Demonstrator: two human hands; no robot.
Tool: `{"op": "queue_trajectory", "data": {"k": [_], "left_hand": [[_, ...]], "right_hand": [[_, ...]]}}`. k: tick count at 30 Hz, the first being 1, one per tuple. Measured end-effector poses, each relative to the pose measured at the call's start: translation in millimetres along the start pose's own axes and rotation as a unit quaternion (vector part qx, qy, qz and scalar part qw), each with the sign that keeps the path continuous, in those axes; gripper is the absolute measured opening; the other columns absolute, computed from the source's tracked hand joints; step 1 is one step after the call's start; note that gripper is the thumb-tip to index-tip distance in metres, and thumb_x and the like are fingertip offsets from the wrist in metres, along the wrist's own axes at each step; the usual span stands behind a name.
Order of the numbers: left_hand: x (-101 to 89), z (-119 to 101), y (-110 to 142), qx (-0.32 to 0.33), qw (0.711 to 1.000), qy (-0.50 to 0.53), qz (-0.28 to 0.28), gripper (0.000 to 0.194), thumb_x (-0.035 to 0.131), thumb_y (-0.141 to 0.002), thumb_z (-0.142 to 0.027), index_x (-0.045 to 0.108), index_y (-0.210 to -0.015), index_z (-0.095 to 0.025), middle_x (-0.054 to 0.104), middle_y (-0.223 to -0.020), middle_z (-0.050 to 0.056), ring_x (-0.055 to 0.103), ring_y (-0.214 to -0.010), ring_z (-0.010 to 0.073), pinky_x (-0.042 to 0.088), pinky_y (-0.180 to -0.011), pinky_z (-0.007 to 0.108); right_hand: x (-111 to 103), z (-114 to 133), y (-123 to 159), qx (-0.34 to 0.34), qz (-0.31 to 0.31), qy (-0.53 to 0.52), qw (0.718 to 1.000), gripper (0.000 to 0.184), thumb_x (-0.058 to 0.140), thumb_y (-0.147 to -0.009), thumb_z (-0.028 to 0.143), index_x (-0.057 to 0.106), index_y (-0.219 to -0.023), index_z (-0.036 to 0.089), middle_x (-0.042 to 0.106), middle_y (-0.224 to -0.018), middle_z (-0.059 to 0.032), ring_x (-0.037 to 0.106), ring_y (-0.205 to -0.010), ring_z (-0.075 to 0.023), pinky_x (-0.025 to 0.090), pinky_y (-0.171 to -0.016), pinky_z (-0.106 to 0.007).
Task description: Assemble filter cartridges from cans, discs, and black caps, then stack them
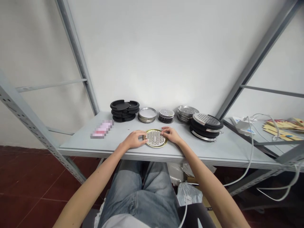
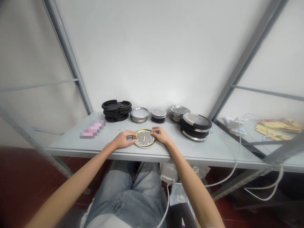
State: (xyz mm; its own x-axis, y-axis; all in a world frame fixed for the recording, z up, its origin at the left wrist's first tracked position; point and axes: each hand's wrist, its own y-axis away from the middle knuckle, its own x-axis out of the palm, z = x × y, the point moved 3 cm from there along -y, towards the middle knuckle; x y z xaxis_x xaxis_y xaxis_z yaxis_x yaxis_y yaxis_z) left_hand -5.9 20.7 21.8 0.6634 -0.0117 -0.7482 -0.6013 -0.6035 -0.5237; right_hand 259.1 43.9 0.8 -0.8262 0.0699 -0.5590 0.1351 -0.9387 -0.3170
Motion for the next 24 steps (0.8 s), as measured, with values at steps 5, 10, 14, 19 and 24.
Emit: {"op": "queue_trajectory", "data": {"k": [5, 10, 14, 19, 24], "left_hand": [[4.5, -6.9, -5.2, -0.010, 0.999, -0.014, -0.044, 0.031, 0.069, -0.080, -0.039, 0.071, -0.104, -0.019, 0.069, -0.115, 0.010, 0.062, -0.109, 0.0248, 0.047, -0.100, 0.040], [29.7, -26.9, -16.0, -0.049, 0.997, -0.013, -0.052, 0.059, 0.075, -0.072, -0.045, 0.061, -0.124, -0.020, 0.057, -0.133, 0.012, 0.051, -0.125, 0.0303, 0.039, -0.108, 0.047], [43.9, -26.9, -21.5, -0.103, 0.994, -0.027, -0.013, 0.087, 0.078, -0.064, -0.056, 0.047, -0.138, -0.021, 0.043, -0.146, 0.017, 0.036, -0.137, 0.0370, 0.033, -0.110, 0.053], [41.7, -22.4, -24.4, -0.121, 0.992, -0.038, 0.015, 0.090, 0.078, -0.063, -0.055, 0.045, -0.138, -0.018, 0.044, -0.144, 0.019, 0.037, -0.137, 0.0377, 0.034, -0.110, 0.052], [38.3, -28.6, -32.3, -0.101, 0.993, -0.056, 0.033, 0.084, 0.078, -0.063, -0.051, 0.048, -0.134, -0.018, 0.046, -0.144, 0.017, 0.042, -0.133, 0.0362, 0.037, -0.108, 0.048]], "right_hand": [[-0.5, 9.6, -8.7, 0.020, 0.019, 0.009, 1.000, 0.010, 0.069, -0.071, 0.025, 0.074, -0.068, 0.017, 0.068, -0.113, -0.0121, 0.064, -0.102, -0.0246, 0.045, -0.096, -0.038], [4.1, 20.5, -13.1, 0.037, 0.004, 0.008, 0.999, 0.011, 0.068, -0.070, 0.026, 0.074, -0.070, 0.017, 0.074, -0.083, -0.0070, 0.067, -0.078, -0.0196, 0.052, -0.076, -0.030], [11.1, 21.9, -11.6, 0.080, 0.018, -0.008, 0.997, 0.016, 0.065, -0.073, 0.028, 0.074, -0.074, 0.014, 0.068, -0.059, -0.0034, 0.060, -0.054, -0.0145, 0.047, -0.056, -0.024], [18.7, 14.4, -10.5, 0.087, -0.004, -0.029, 0.996, 0.016, 0.065, -0.071, 0.028, 0.073, -0.071, 0.014, 0.068, -0.059, -0.0033, 0.059, -0.053, -0.0142, 0.045, -0.052, -0.023], [23.9, 5.8, -9.3, 0.077, -0.024, -0.039, 0.996, 0.024, 0.064, -0.072, 0.035, 0.074, -0.075, 0.013, 0.070, -0.062, -0.0042, 0.060, -0.054, -0.0158, 0.047, -0.054, -0.025]]}}
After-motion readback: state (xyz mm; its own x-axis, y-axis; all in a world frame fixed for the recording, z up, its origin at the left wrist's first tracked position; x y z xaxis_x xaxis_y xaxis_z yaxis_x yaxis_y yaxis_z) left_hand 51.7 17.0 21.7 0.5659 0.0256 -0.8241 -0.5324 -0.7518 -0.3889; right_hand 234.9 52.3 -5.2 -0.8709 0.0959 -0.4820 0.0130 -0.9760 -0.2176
